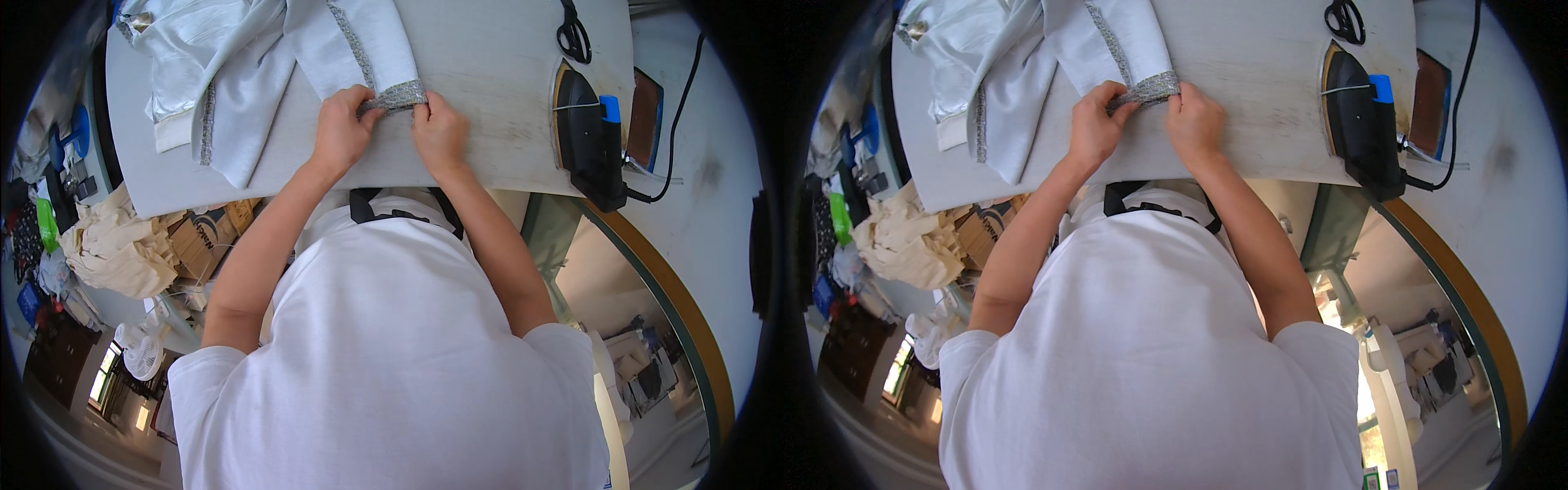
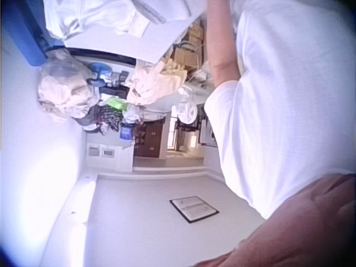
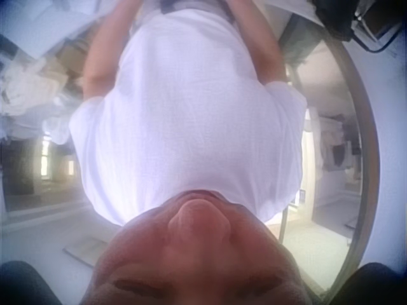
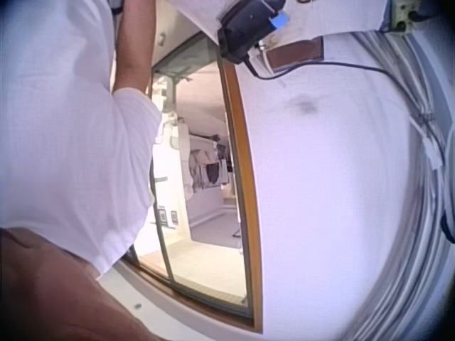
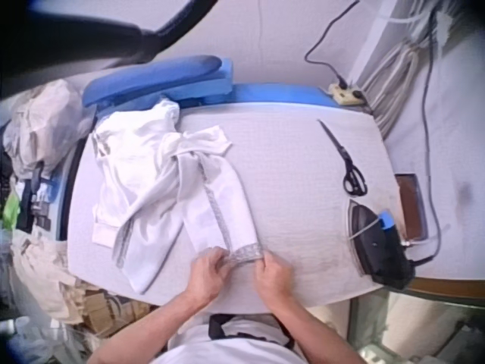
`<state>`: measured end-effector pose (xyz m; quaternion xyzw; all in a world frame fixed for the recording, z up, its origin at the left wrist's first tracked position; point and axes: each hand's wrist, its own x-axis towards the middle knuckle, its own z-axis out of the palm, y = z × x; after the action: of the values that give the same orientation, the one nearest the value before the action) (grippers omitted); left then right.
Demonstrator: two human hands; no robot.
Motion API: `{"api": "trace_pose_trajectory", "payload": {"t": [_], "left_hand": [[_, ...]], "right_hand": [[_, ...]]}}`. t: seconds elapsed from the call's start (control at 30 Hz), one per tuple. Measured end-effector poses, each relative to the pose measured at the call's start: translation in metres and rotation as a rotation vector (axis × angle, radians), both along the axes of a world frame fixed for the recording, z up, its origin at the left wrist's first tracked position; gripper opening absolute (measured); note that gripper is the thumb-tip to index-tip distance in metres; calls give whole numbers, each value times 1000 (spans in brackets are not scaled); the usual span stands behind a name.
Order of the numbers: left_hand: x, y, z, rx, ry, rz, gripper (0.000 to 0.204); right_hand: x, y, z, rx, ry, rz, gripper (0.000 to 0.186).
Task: The person sews a decorative silver trim onto a white fabric using a sewing machine, then cuts the thread with scissors. They move to an ironing board to press the fabric, repeatedly folding the edges and ironing the seams to set the decorative trim.
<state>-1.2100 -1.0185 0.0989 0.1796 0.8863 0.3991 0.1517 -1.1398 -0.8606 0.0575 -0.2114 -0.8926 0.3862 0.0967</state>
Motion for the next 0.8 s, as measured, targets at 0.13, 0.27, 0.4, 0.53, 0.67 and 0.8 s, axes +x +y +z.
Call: {"api": "trace_pose_trajectory", "payload": {"t": [0.13,0.27,0.4,0.53,0.67,0.8], "left_hand": [[12,-4,-9,142,396,-79,22],[22,-7,-15,142,440,-104,19],[27,-11,-18,155,480,-124,21],[29,-14,-19,169,475,-109,24],[32,-18,-21,157,490,-188,26],[33,-19,-20,148,511,-217,24]], "right_hand": [[5,1,22,-61,-42,-39,18],[11,4,63,-19,-200,-22,19],[-9,4,71,220,144,421,21],[-19,9,58,278,90,584,19],[-11,18,49,220,30,620,19],[-8,18,50,194,72,615,13]]}}
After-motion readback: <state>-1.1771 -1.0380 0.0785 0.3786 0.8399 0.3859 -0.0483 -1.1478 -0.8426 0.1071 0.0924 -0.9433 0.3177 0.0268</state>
